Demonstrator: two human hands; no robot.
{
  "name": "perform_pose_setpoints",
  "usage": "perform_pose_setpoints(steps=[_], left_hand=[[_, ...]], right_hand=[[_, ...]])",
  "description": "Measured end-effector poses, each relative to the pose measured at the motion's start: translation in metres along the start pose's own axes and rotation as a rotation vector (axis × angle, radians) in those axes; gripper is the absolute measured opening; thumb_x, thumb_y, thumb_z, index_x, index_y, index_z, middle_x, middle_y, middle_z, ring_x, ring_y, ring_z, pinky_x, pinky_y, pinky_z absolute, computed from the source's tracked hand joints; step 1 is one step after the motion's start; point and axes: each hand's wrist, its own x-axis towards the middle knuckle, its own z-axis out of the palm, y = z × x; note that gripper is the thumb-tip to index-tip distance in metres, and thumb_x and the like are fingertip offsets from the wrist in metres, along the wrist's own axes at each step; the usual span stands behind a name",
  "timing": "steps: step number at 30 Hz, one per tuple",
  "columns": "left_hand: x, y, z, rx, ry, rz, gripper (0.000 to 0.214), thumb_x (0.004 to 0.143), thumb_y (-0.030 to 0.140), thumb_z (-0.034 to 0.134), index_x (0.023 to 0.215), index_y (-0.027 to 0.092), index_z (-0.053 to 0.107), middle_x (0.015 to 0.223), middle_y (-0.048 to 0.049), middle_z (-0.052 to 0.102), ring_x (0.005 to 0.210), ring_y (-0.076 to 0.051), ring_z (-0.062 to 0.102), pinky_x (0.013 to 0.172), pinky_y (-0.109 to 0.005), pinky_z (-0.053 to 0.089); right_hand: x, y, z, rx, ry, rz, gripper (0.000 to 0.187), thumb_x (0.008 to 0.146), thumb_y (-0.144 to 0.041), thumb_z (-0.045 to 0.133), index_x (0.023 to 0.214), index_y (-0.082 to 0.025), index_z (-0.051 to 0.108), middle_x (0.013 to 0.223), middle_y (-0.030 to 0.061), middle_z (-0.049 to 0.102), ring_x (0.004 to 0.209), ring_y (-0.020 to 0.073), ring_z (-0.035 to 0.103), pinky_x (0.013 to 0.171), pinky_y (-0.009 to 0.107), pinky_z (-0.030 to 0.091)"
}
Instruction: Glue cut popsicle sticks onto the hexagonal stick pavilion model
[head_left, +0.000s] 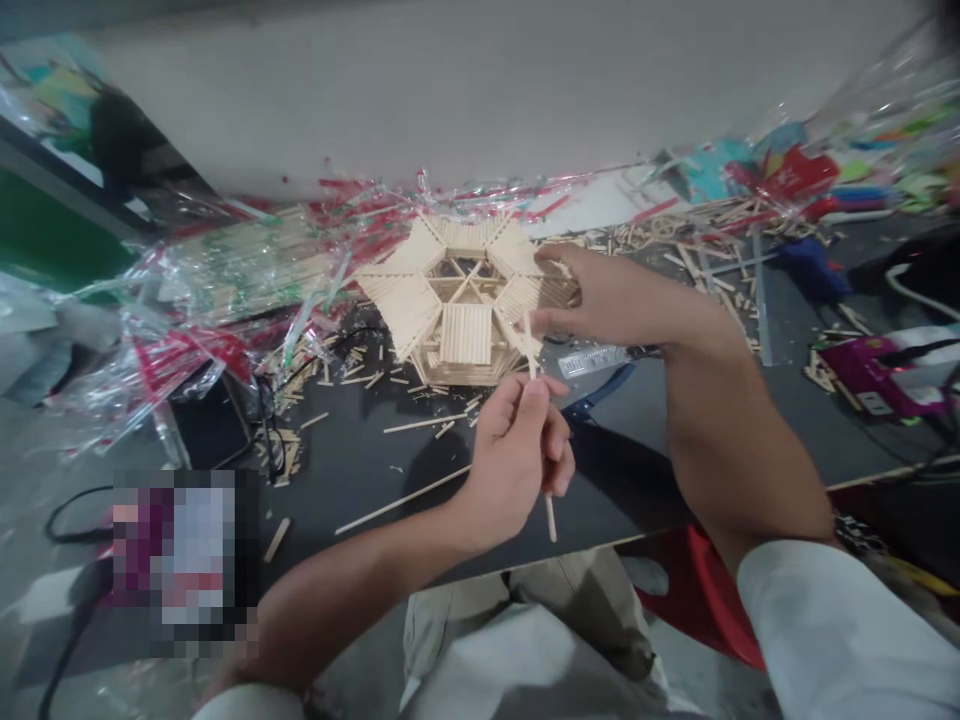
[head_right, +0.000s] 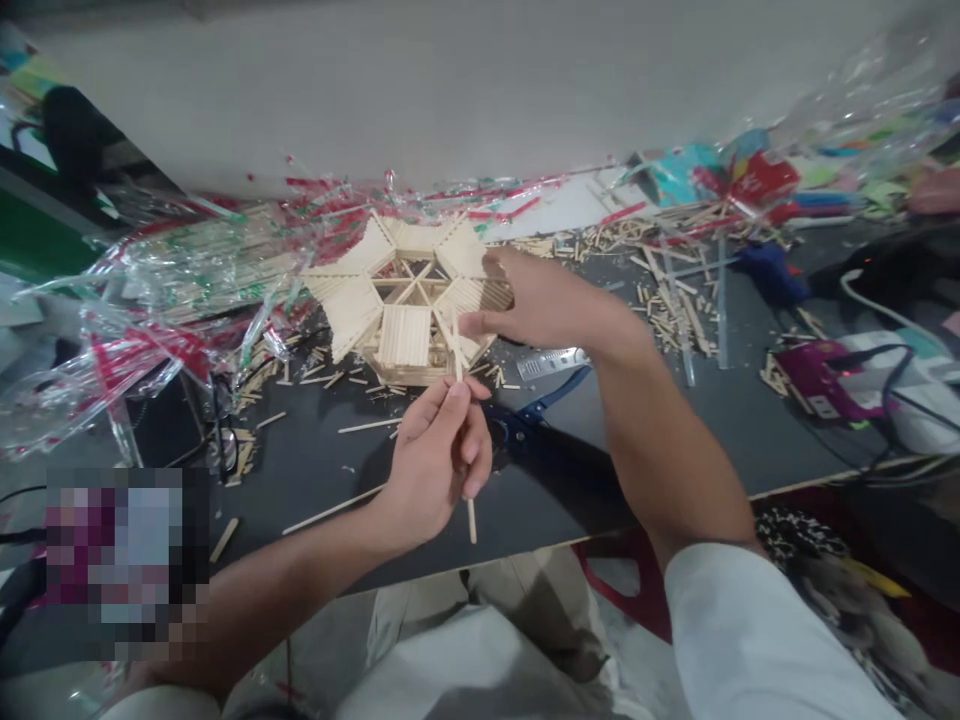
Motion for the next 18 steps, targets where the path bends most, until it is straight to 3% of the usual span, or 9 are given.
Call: perform_pose_setpoints(steps=[4, 8, 14, 18], left_hand=[[0.000, 0.001, -0.001, -0.009, 0.028, -0.001, 0.034, 0.098, 0.050, 0.067, 0.091, 0.019, 0.054, 0.052, 0.0121, 0.046, 0.030, -0.004, 0.042, 0.031, -0.015, 0.026], [0.003, 0.000, -0.005, -0.006, 0.066, 0.021, 0.032, 0.098, 0.048, 0.067, 0.091, 0.020, 0.054, 0.052, 0.0122, 0.046, 0.030, -0.004, 0.042, 0.031, -0.015, 0.026], [0.011, 0.011, -0.009, 0.000, 0.088, 0.001, 0.020, 0.102, 0.036, 0.060, 0.092, 0.019, 0.056, 0.053, 0.0102, 0.048, 0.031, -0.005, 0.044, 0.033, -0.016, 0.029], [0.017, 0.015, -0.011, 0.009, 0.153, -0.035, 0.018, 0.103, 0.030, 0.052, 0.090, 0.019, 0.056, 0.053, 0.0093, 0.047, 0.029, -0.006, 0.043, 0.033, -0.018, 0.028]], right_hand=[[0.008, 0.012, 0.005, 0.119, 0.067, -0.052, 0.090, 0.067, -0.066, 0.086, 0.143, -0.021, 0.065, 0.150, 0.0145, 0.061, 0.133, 0.0439, 0.059, 0.113, 0.061, 0.048], [0.023, 0.028, 0.015, 0.344, 0.124, -0.075, 0.092, 0.063, -0.062, 0.091, 0.142, -0.022, 0.064, 0.144, 0.0125, 0.064, 0.123, 0.0403, 0.063, 0.104, 0.059, 0.055], [0.045, 0.048, 0.028, 0.652, 0.120, -0.141, 0.100, 0.052, -0.071, 0.094, 0.135, -0.025, 0.065, 0.143, 0.0106, 0.064, 0.123, 0.0374, 0.064, 0.102, 0.057, 0.058], [0.045, 0.050, 0.029, 0.642, 0.132, -0.133, 0.098, 0.053, -0.070, 0.093, 0.134, -0.023, 0.064, 0.132, 0.0110, 0.070, 0.113, 0.0347, 0.068, 0.099, 0.055, 0.060]])
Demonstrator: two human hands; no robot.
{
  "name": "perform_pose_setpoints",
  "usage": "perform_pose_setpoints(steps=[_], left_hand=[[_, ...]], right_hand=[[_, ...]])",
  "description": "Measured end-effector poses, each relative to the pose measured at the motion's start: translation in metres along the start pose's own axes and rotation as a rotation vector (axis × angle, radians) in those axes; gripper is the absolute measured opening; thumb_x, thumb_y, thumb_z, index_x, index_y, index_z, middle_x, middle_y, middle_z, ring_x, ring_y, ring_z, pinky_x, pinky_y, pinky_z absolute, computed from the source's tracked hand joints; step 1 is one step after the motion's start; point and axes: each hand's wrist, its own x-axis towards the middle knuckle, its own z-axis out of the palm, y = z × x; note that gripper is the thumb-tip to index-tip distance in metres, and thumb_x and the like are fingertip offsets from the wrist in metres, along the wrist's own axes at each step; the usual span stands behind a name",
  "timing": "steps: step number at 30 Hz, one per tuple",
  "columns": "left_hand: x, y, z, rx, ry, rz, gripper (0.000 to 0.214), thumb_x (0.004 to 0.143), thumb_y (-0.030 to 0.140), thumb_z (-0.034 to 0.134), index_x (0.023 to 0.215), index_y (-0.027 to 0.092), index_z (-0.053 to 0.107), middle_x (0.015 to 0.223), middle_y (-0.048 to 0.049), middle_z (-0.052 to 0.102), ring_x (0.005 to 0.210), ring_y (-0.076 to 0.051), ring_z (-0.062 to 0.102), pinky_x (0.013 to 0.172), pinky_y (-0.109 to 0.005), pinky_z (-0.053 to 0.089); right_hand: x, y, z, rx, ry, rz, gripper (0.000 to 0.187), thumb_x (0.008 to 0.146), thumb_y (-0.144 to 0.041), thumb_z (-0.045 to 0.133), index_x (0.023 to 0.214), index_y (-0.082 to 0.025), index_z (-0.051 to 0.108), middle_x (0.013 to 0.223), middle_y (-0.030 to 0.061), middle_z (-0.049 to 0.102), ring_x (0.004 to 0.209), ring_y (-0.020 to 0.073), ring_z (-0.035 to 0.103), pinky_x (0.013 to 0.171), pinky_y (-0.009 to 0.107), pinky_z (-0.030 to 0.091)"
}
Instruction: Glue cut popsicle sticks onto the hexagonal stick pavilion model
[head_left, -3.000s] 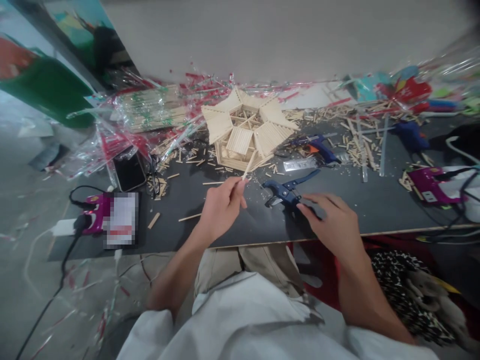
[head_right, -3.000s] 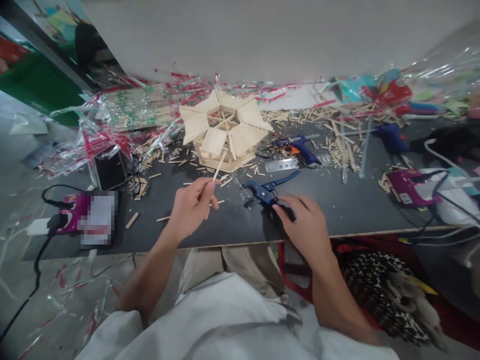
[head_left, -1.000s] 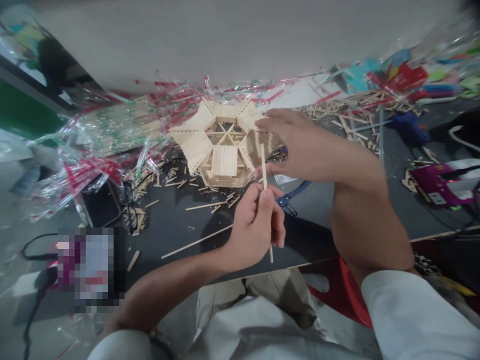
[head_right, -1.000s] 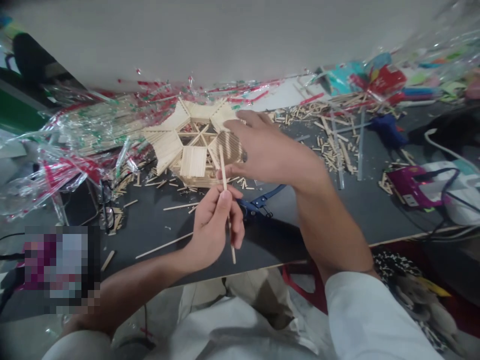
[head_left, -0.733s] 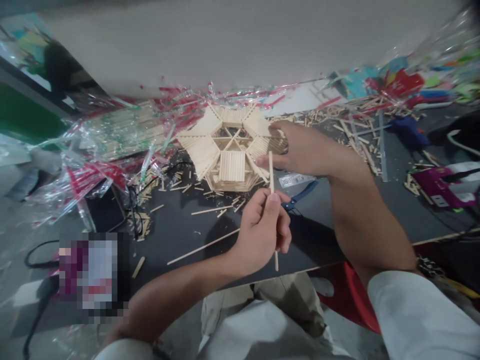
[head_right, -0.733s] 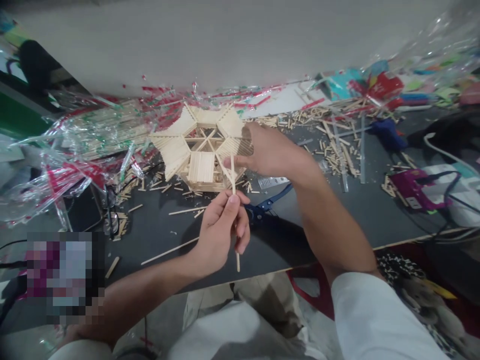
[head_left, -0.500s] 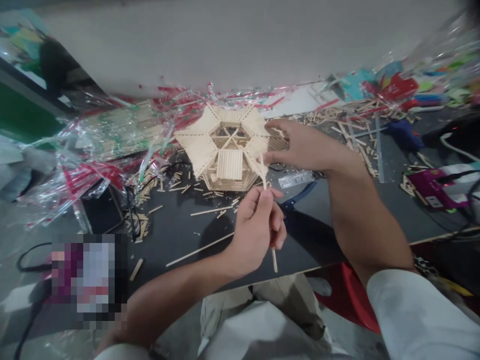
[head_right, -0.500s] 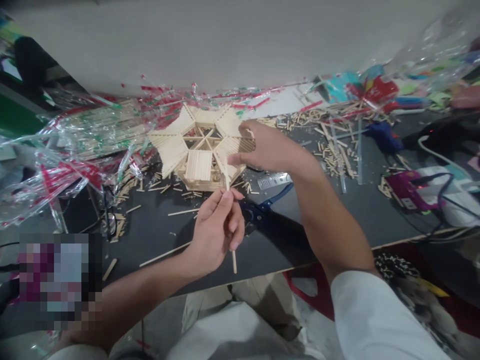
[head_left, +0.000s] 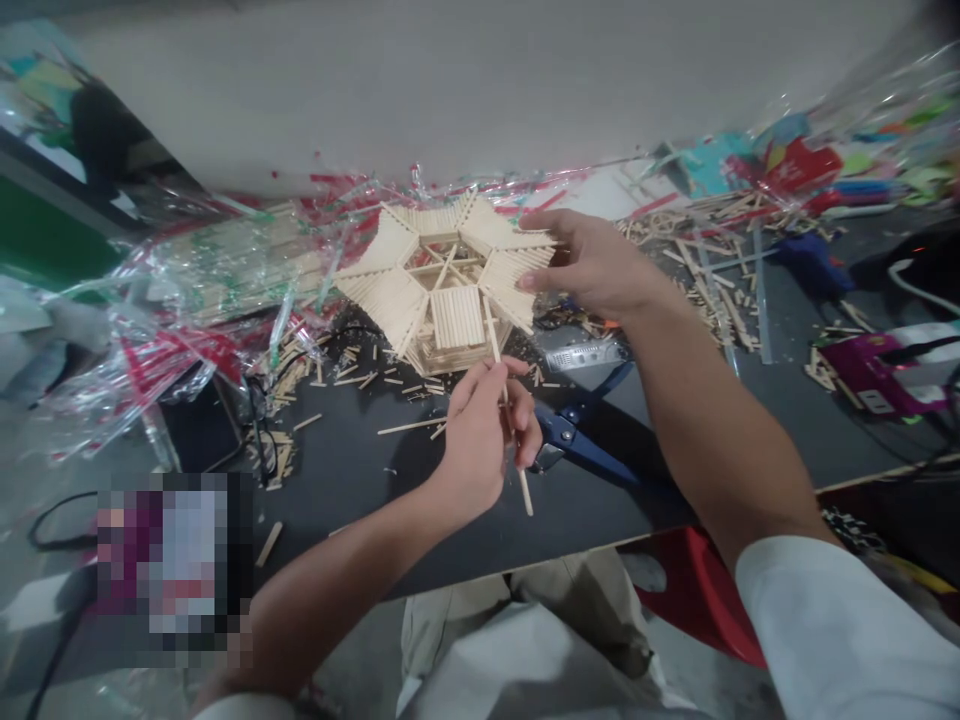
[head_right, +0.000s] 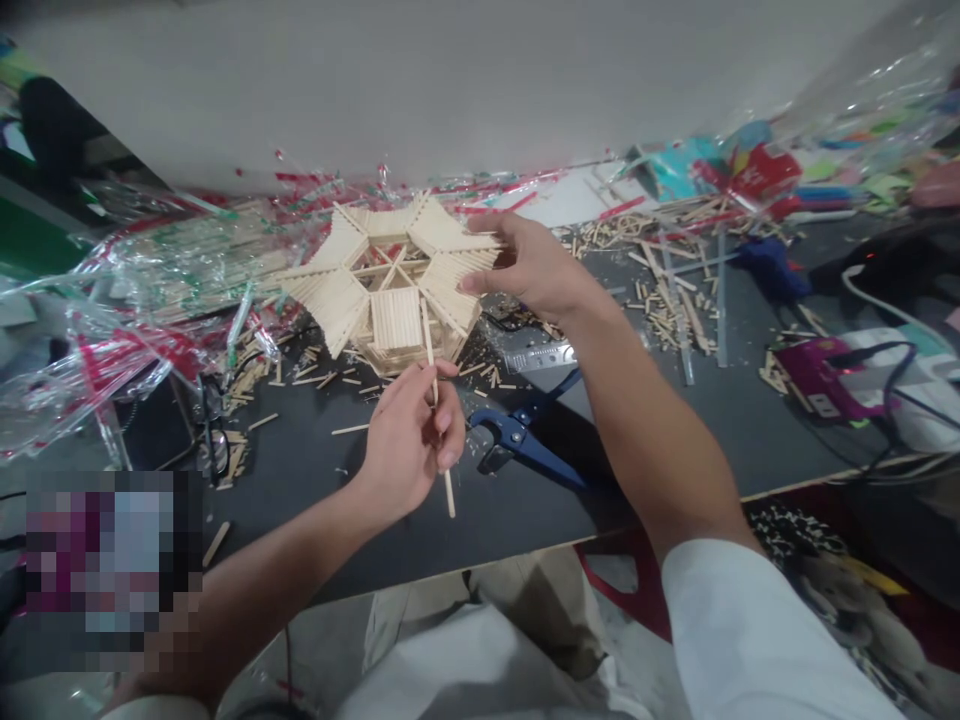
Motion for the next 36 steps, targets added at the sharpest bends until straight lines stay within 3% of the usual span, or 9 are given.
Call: perform_pose_setpoints(steps=[4, 8, 13, 17, 22, 29, 36], left_hand=[[0.006, 0.000, -0.002, 0.041, 0.027, -0.033, 0.016, 0.101, 0.029, 0.050, 0.088, 0.021, 0.052, 0.054, 0.0088, 0.050, 0.028, -0.008, 0.045, 0.030, -0.018, 0.027], [0.008, -0.001, -0.004, 0.069, 0.001, -0.010, 0.014, 0.098, 0.030, 0.052, 0.088, 0.022, 0.050, 0.054, 0.0090, 0.050, 0.029, -0.008, 0.047, 0.029, -0.017, 0.027], [0.006, -0.002, -0.004, 0.074, 0.012, -0.006, 0.016, 0.101, 0.024, 0.043, 0.088, 0.021, 0.050, 0.053, 0.0091, 0.049, 0.030, -0.008, 0.047, 0.030, -0.017, 0.029], [0.007, 0.003, -0.002, 0.058, 0.055, -0.010, 0.018, 0.103, 0.021, 0.042, 0.086, 0.021, 0.049, 0.053, 0.0090, 0.048, 0.029, -0.007, 0.045, 0.030, -0.017, 0.026], [0.008, 0.007, -0.002, 0.028, 0.064, -0.044, 0.021, 0.103, 0.019, 0.040, 0.084, 0.020, 0.049, 0.052, 0.0086, 0.047, 0.029, -0.007, 0.043, 0.031, -0.018, 0.025], [0.009, 0.007, -0.004, 0.036, 0.048, -0.026, 0.018, 0.101, 0.020, 0.043, 0.085, 0.021, 0.049, 0.052, 0.0086, 0.047, 0.030, -0.007, 0.043, 0.033, -0.019, 0.023], [0.012, 0.007, -0.005, 0.029, 0.061, -0.044, 0.016, 0.101, 0.024, 0.048, 0.086, 0.021, 0.049, 0.053, 0.0089, 0.046, 0.031, -0.007, 0.043, 0.034, -0.019, 0.023]], right_hand=[[-0.010, -0.013, 0.001, -0.196, 0.106, -0.025, 0.077, 0.068, -0.063, 0.088, 0.129, -0.021, 0.065, 0.135, 0.0134, 0.067, 0.115, 0.0342, 0.068, 0.100, 0.055, 0.059], [-0.023, -0.036, 0.008, -0.358, 0.182, -0.171, 0.046, 0.086, -0.051, 0.076, 0.124, -0.025, 0.068, 0.138, 0.0117, 0.066, 0.125, 0.0333, 0.064, 0.106, 0.053, 0.056], [-0.032, -0.053, 0.021, -0.535, 0.203, -0.258, 0.022, 0.090, -0.040, 0.071, 0.108, -0.028, 0.071, 0.123, 0.0081, 0.074, 0.121, 0.0344, 0.066, 0.110, 0.059, 0.049], [-0.033, -0.054, 0.036, -0.545, 0.155, -0.351, 0.021, 0.096, -0.038, 0.063, 0.106, -0.022, 0.073, 0.121, 0.0101, 0.075, 0.118, 0.0315, 0.067, 0.107, 0.055, 0.049], [-0.034, -0.047, 0.053, -0.567, 0.112, -0.411, 0.032, 0.107, -0.035, 0.041, 0.106, -0.024, 0.071, 0.124, 0.0097, 0.073, 0.121, 0.0292, 0.064, 0.112, 0.053, 0.043], [-0.037, -0.050, 0.056, -0.598, 0.086, -0.391, 0.029, 0.100, -0.022, 0.045, 0.113, -0.027, 0.071, 0.126, 0.0076, 0.072, 0.124, 0.0294, 0.062, 0.113, 0.053, 0.042], [-0.039, -0.054, 0.054, -0.602, 0.063, -0.352, 0.031, 0.099, -0.023, 0.046, 0.114, -0.030, 0.072, 0.129, 0.0061, 0.071, 0.126, 0.0309, 0.061, 0.112, 0.057, 0.043]])
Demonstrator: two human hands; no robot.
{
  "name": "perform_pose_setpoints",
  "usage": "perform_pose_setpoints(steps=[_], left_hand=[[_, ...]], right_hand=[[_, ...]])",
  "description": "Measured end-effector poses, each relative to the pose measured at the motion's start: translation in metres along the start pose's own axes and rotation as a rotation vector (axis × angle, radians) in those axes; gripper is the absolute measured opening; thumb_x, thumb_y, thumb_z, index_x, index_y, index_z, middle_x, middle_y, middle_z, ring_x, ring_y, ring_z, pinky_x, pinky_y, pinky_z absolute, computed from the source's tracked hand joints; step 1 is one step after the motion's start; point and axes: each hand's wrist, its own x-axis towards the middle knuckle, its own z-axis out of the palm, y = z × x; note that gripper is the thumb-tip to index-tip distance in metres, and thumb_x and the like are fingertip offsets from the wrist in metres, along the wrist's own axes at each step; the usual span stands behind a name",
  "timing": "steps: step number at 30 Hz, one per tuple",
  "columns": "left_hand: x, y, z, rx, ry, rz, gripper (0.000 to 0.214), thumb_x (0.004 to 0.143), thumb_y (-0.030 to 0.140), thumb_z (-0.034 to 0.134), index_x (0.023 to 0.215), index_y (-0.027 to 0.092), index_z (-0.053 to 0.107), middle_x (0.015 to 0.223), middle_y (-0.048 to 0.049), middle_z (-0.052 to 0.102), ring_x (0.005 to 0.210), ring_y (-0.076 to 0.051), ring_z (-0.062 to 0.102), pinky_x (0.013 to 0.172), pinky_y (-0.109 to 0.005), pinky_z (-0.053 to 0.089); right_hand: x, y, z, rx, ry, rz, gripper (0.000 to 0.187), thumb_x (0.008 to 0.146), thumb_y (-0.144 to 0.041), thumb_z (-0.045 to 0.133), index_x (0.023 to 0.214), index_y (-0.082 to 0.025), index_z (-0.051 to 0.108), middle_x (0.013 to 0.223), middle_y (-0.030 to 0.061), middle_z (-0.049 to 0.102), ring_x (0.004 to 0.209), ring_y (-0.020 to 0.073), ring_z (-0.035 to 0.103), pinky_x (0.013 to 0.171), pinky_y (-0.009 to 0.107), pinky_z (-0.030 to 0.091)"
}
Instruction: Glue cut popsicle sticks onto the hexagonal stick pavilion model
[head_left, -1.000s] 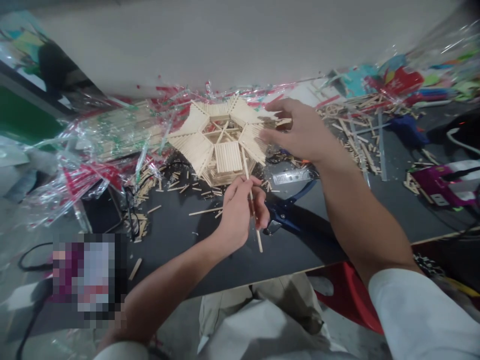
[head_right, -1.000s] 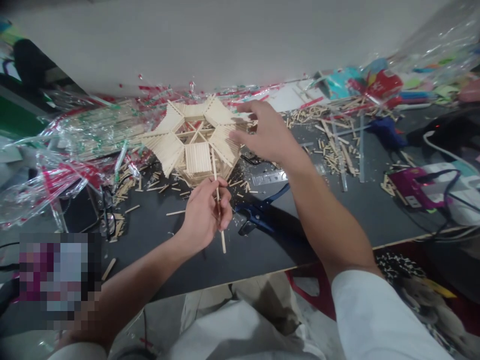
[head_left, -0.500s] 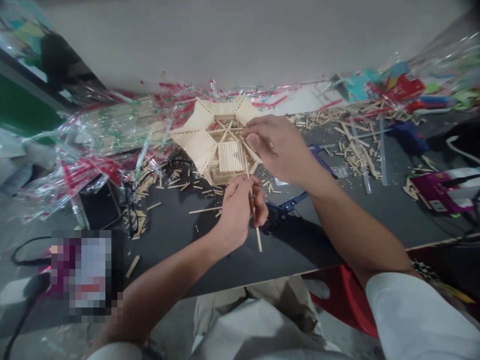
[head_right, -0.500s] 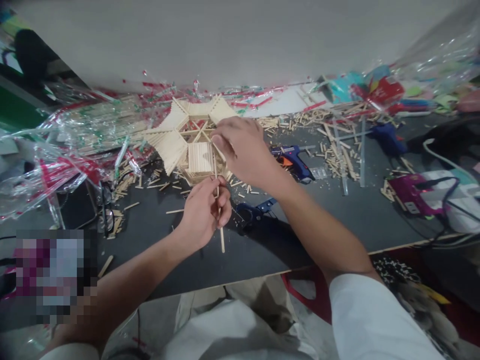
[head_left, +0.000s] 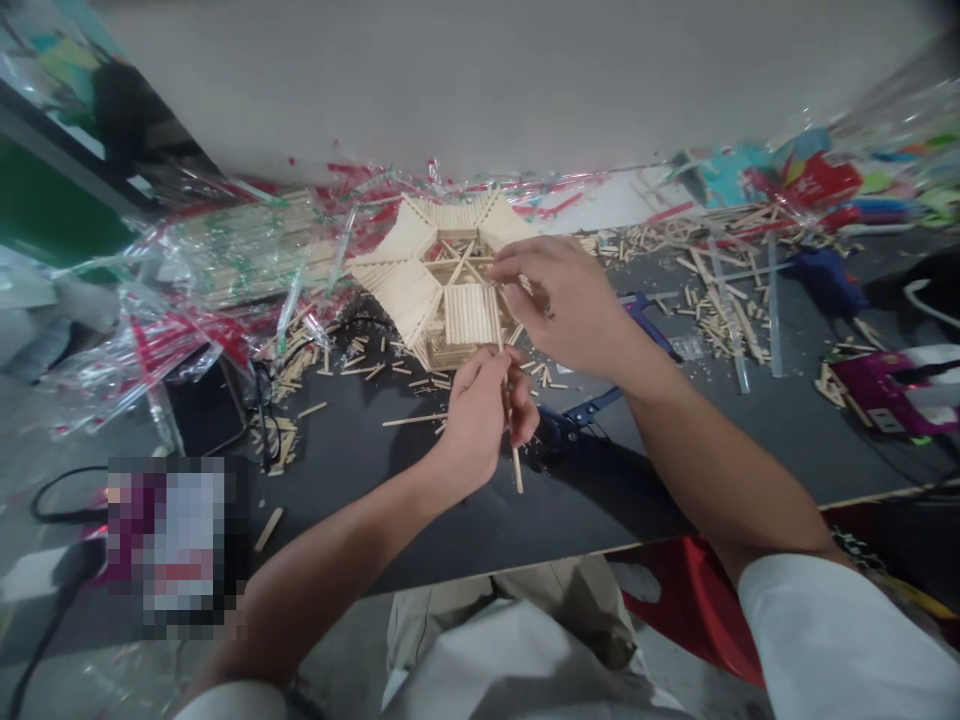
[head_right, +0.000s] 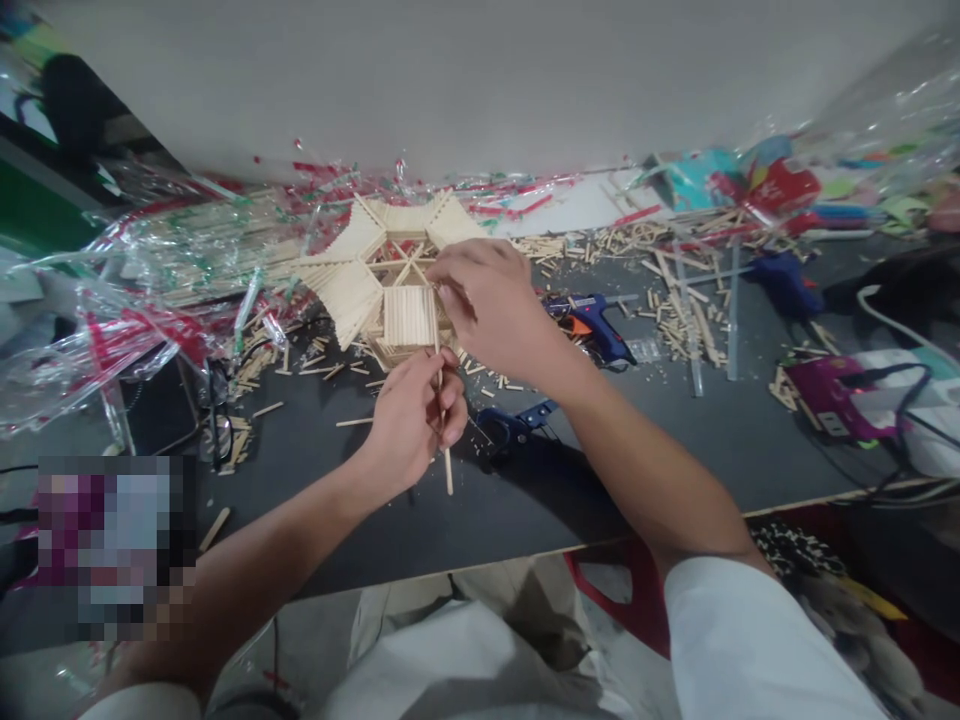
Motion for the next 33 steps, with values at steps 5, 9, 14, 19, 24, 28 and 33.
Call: perform_pose_setpoints(steps=[5, 9, 14, 19, 24, 28, 33], left_hand=[[-0.001, -0.005, -0.001, 0.002, -0.029, -0.011, 0.016, 0.101, 0.023, 0.045, 0.086, 0.021, 0.048, 0.054, 0.0090, 0.046, 0.032, -0.006, 0.043, 0.034, -0.018, 0.026], [0.000, -0.003, 0.000, -0.020, -0.019, -0.018, 0.018, 0.102, 0.022, 0.045, 0.085, 0.020, 0.050, 0.054, 0.0080, 0.045, 0.033, -0.005, 0.040, 0.036, -0.017, 0.023], [0.004, 0.012, 0.001, -0.122, -0.011, -0.153, 0.026, 0.104, 0.018, 0.039, 0.080, 0.019, 0.050, 0.049, 0.0098, 0.033, 0.032, -0.003, 0.022, 0.035, -0.017, 0.015], [0.009, 0.020, -0.002, -0.188, -0.022, -0.224, 0.028, 0.100, 0.016, 0.040, 0.073, 0.019, 0.048, 0.050, 0.0099, 0.026, 0.033, -0.004, 0.017, 0.034, -0.017, 0.012], [0.011, 0.018, -0.005, -0.206, -0.051, -0.231, 0.028, 0.098, 0.016, 0.041, 0.072, 0.019, 0.049, 0.052, 0.0098, 0.024, 0.034, -0.004, 0.016, 0.034, -0.017, 0.012], [0.012, 0.017, -0.006, -0.225, -0.067, -0.235, 0.029, 0.101, 0.019, 0.040, 0.074, 0.018, 0.052, 0.051, 0.0102, 0.023, 0.035, -0.005, 0.014, 0.034, -0.017, 0.012], [0.014, 0.018, -0.009, -0.252, -0.094, -0.234, 0.027, 0.101, 0.018, 0.039, 0.078, 0.019, 0.053, 0.052, 0.0097, 0.024, 0.035, -0.005, 0.016, 0.035, -0.018, 0.013]], right_hand=[[-0.001, 0.000, 0.001, 0.014, 0.019, 0.007, 0.031, 0.101, -0.025, 0.045, 0.115, -0.031, 0.072, 0.130, 0.0068, 0.071, 0.129, 0.0318, 0.060, 0.115, 0.059, 0.042], [-0.001, 0.001, 0.003, 0.012, 0.021, -0.005, 0.029, 0.101, -0.025, 0.046, 0.114, -0.029, 0.071, 0.130, 0.0079, 0.070, 0.127, 0.0314, 0.061, 0.117, 0.057, 0.042], [-0.001, 0.002, 0.004, -0.020, 0.008, -0.005, 0.030, 0.103, -0.028, 0.044, 0.118, -0.031, 0.070, 0.133, 0.0075, 0.069, 0.131, 0.0326, 0.059, 0.118, 0.060, 0.042], [-0.002, 0.001, 0.004, -0.010, 0.015, -0.014, 0.032, 0.104, -0.027, 0.042, 0.119, -0.033, 0.069, 0.133, 0.0065, 0.069, 0.130, 0.0324, 0.059, 0.119, 0.062, 0.040], [-0.002, 0.003, 0.003, -0.014, 0.011, -0.013, 0.028, 0.103, -0.025, 0.045, 0.116, -0.030, 0.069, 0.133, 0.0070, 0.069, 0.130, 0.0330, 0.059, 0.118, 0.062, 0.041], [-0.002, 0.003, 0.005, -0.015, 0.029, -0.016, 0.028, 0.103, -0.024, 0.044, 0.115, -0.030, 0.069, 0.133, 0.0068, 0.069, 0.129, 0.0324, 0.059, 0.117, 0.061, 0.041], [-0.003, 0.002, 0.005, -0.020, 0.021, -0.011, 0.029, 0.102, -0.024, 0.043, 0.116, -0.028, 0.069, 0.133, 0.0080, 0.069, 0.129, 0.0333, 0.058, 0.116, 0.061, 0.041]])
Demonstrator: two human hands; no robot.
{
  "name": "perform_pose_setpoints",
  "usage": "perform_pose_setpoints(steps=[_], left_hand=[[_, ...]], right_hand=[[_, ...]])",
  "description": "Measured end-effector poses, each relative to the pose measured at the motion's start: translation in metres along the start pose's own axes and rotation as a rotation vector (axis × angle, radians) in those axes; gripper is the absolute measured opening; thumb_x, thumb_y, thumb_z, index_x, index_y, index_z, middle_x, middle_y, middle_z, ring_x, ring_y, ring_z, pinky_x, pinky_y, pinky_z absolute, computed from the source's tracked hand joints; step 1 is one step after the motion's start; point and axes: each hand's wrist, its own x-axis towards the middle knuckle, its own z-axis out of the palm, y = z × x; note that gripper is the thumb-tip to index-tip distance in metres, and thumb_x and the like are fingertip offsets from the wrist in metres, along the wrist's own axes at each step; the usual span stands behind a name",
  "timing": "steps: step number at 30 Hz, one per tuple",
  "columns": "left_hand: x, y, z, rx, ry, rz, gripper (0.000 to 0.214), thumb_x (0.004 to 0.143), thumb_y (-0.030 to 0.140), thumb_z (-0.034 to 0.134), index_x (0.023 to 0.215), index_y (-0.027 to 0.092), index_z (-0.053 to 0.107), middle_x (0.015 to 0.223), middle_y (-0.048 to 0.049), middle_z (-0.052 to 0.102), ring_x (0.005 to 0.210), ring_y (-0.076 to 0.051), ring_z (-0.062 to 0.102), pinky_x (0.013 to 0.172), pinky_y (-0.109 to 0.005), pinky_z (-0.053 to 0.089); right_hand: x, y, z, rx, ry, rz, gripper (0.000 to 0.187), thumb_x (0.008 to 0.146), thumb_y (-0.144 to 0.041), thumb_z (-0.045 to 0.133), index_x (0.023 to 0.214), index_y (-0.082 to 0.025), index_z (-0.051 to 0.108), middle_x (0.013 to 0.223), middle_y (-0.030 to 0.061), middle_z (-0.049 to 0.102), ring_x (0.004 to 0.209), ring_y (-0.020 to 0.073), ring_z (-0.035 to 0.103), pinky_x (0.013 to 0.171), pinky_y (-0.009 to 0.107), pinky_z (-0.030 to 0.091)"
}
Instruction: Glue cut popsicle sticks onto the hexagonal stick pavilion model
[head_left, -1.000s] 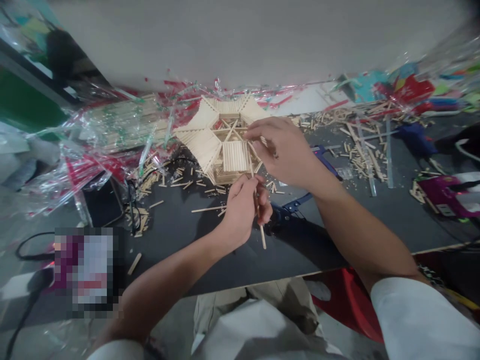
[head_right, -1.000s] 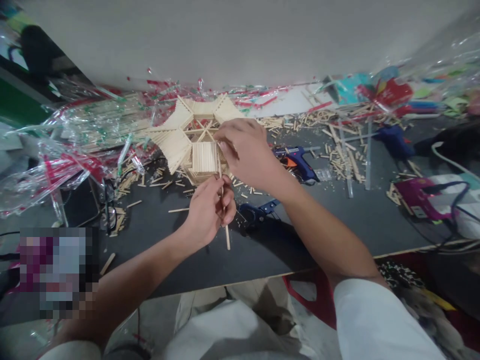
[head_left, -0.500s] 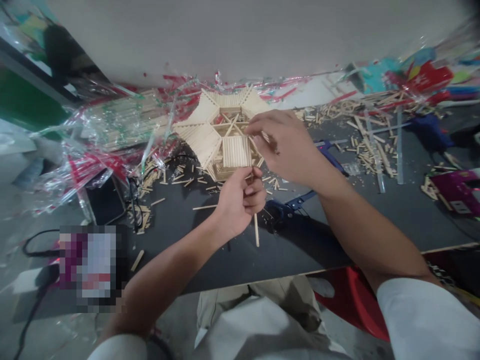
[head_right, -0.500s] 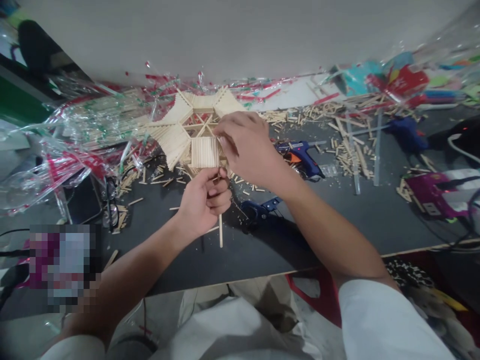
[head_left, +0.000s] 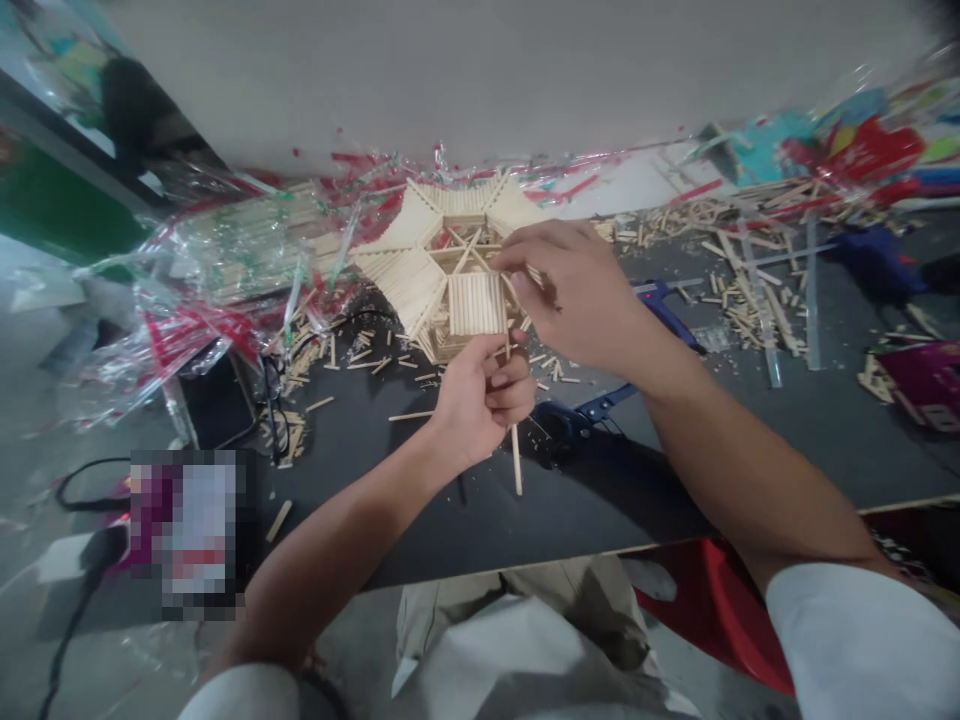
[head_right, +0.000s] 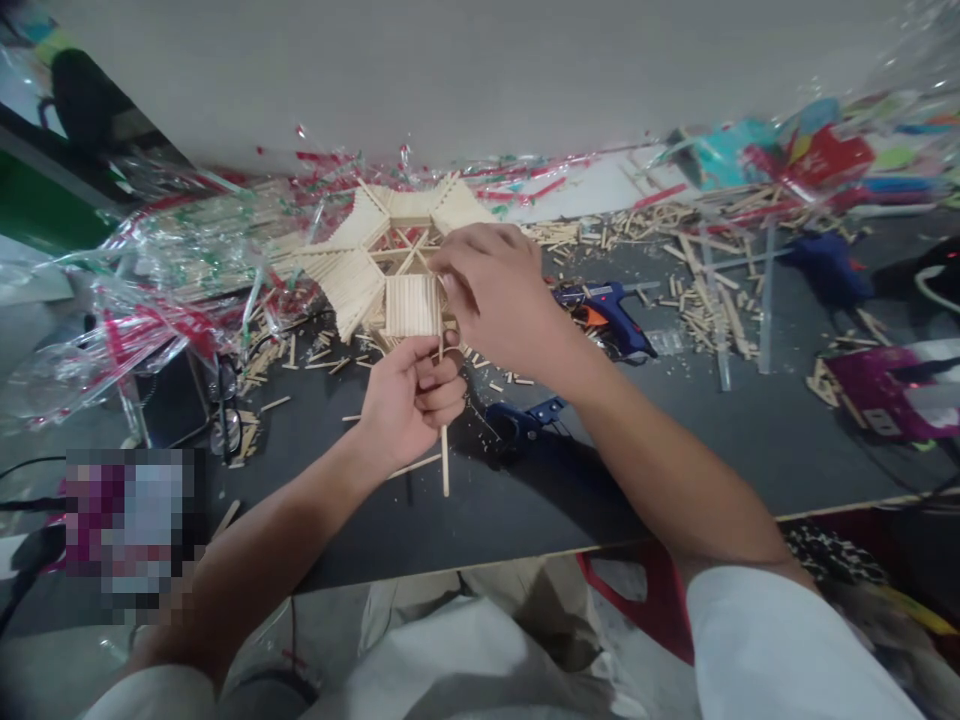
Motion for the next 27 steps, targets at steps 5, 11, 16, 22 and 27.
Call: perform_pose_setpoints(steps=[5, 11, 16, 22, 27], left_hand=[[0.001, 0.001, -0.002, 0.000, -0.032, -0.005, 0.027, 0.101, 0.018, 0.037, 0.079, 0.019, 0.053, 0.054, 0.0096, 0.022, 0.037, -0.006, 0.014, 0.035, -0.018, 0.014], [0.001, 0.000, -0.003, -0.008, -0.046, -0.008, 0.034, 0.103, 0.019, 0.037, 0.069, 0.021, 0.040, 0.056, 0.0092, 0.018, 0.038, -0.006, 0.013, 0.036, -0.018, 0.015], [0.002, 0.000, -0.004, 0.010, -0.028, -0.005, 0.042, 0.105, 0.019, 0.032, 0.064, 0.022, 0.027, 0.056, 0.0084, 0.016, 0.038, -0.006, 0.013, 0.036, -0.018, 0.014], [0.004, -0.001, -0.003, 0.028, -0.001, 0.017, 0.040, 0.103, 0.018, 0.034, 0.063, 0.022, 0.028, 0.054, 0.0088, 0.017, 0.037, -0.005, 0.013, 0.035, -0.018, 0.012], [0.002, 0.000, -0.001, 0.010, 0.023, 0.058, 0.027, 0.100, 0.015, 0.038, 0.074, 0.021, 0.042, 0.055, 0.0107, 0.016, 0.037, -0.006, 0.012, 0.035, -0.018, 0.008]], right_hand=[[0.000, 0.002, 0.002, -0.003, 0.009, 0.009, 0.031, 0.102, -0.024, 0.044, 0.117, -0.027, 0.070, 0.133, 0.0085, 0.069, 0.131, 0.0344, 0.057, 0.117, 0.062, 0.041], [0.000, 0.002, 0.003, -0.008, 0.000, 0.015, 0.033, 0.105, -0.029, 0.041, 0.120, -0.031, 0.070, 0.134, 0.0073, 0.068, 0.130, 0.0350, 0.057, 0.117, 0.063, 0.041], [-0.001, 0.001, 0.004, -0.010, 0.016, 0.008, 0.032, 0.105, -0.028, 0.041, 0.120, -0.030, 0.070, 0.133, 0.0079, 0.067, 0.131, 0.0351, 0.057, 0.117, 0.064, 0.040], [-0.001, 0.004, 0.004, 0.011, 0.017, 0.005, 0.028, 0.103, -0.026, 0.045, 0.120, -0.030, 0.068, 0.137, 0.0085, 0.064, 0.135, 0.0336, 0.055, 0.120, 0.062, 0.040], [-0.001, -0.011, -0.040, -0.010, 0.092, 0.116, 0.030, 0.102, -0.031, 0.054, 0.129, -0.025, 0.064, 0.160, 0.0162, 0.043, 0.154, 0.0311, 0.036, 0.130, 0.053, 0.030]])
